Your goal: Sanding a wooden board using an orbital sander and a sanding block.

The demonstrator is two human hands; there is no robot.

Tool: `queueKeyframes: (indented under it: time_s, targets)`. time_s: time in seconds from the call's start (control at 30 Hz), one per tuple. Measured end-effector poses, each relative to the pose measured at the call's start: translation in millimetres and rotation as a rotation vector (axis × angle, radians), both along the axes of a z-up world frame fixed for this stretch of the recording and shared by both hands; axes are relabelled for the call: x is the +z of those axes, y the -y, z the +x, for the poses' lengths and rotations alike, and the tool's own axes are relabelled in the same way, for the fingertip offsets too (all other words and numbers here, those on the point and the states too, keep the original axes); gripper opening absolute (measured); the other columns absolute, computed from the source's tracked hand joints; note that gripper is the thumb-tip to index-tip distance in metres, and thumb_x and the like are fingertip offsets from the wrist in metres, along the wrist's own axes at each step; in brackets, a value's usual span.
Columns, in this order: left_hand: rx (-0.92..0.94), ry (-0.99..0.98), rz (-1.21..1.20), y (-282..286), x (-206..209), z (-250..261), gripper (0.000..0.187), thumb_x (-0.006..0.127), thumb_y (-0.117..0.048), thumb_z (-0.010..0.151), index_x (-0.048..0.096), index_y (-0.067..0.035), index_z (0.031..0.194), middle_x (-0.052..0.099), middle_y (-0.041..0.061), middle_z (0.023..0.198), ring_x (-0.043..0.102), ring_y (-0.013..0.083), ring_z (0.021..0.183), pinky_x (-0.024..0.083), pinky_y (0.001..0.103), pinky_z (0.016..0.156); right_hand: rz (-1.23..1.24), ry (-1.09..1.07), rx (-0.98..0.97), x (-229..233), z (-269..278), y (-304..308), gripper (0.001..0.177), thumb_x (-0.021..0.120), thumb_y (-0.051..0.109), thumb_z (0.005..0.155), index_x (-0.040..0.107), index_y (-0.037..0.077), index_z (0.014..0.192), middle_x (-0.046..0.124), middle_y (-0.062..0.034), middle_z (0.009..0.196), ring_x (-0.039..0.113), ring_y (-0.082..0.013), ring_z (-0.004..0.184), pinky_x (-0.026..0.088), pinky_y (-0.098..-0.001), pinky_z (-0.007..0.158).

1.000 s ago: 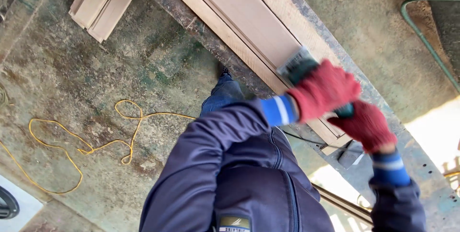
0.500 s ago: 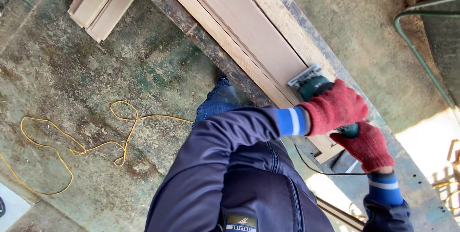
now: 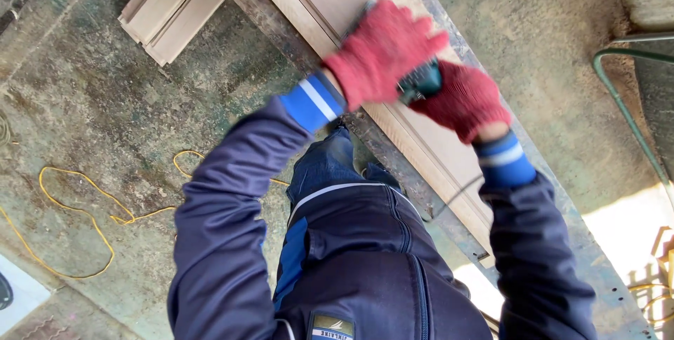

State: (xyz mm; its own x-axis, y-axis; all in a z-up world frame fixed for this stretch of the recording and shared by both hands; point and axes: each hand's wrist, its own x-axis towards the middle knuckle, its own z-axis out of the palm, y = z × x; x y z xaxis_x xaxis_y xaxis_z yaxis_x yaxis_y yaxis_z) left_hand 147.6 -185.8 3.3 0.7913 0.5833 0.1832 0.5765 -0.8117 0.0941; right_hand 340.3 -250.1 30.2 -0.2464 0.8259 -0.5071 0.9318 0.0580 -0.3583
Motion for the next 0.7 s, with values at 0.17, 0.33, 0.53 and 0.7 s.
queueKeyframes:
  time_s: [0.17,0.33,0.53,0.7]
  targets:
    - [-0.017,0.022,0.116,-54.0,12.4,-68.1,0.082,0.091,-0.041,0.058,0.059,-0.018,0.130,0.061,0.004,0.107,0.062,0.0229,0.088,0.055,0.039,0.077,0.103,-0.027,0.085,-23.7,-53.4,-65.8,0.055,0.077,0.052,0.078,0.075,0.013,0.116,0.076,-0.0147,0.096,0.069,-0.0408,0.071,0.054,-0.0486,0.062]
    - [-0.049,0.220,-0.114,-58.5,15.0,-72.2,0.067,0.091,-0.024,0.067,0.059,-0.012,0.125,0.070,0.010,0.106,0.069,0.0329,0.077,0.059,0.042,0.064,0.238,0.000,0.151,-40.8,-56.6,-78.9,0.059,0.081,0.057,0.078,0.076,0.017,0.122,0.078,-0.0127,0.103,0.073,-0.0394,0.080,0.059,-0.0460,0.064]
    - [-0.018,0.113,0.033,-21.6,19.3,-20.6,0.080,0.087,-0.040,0.058,0.062,-0.017,0.131,0.059,0.009,0.116,0.059,0.0302,0.094,0.050,0.047,0.074,0.053,0.030,0.074,-11.9,-3.7,-26.7,0.052,0.082,0.045,0.077,0.073,0.016,0.119,0.077,-0.0103,0.098,0.072,-0.0372,0.077,0.057,-0.0462,0.064]
    - [-0.020,-0.075,0.029,50.0,2.6,71.2,0.087,0.087,-0.041,0.054,0.058,-0.019,0.133,0.063,0.009,0.103,0.061,0.0285,0.086,0.043,0.050,0.078,-0.025,0.098,-0.049,-1.3,64.0,61.6,0.055,0.083,0.047,0.074,0.071,0.017,0.118,0.077,-0.0101,0.100,0.072,-0.0397,0.082,0.056,-0.0481,0.067]
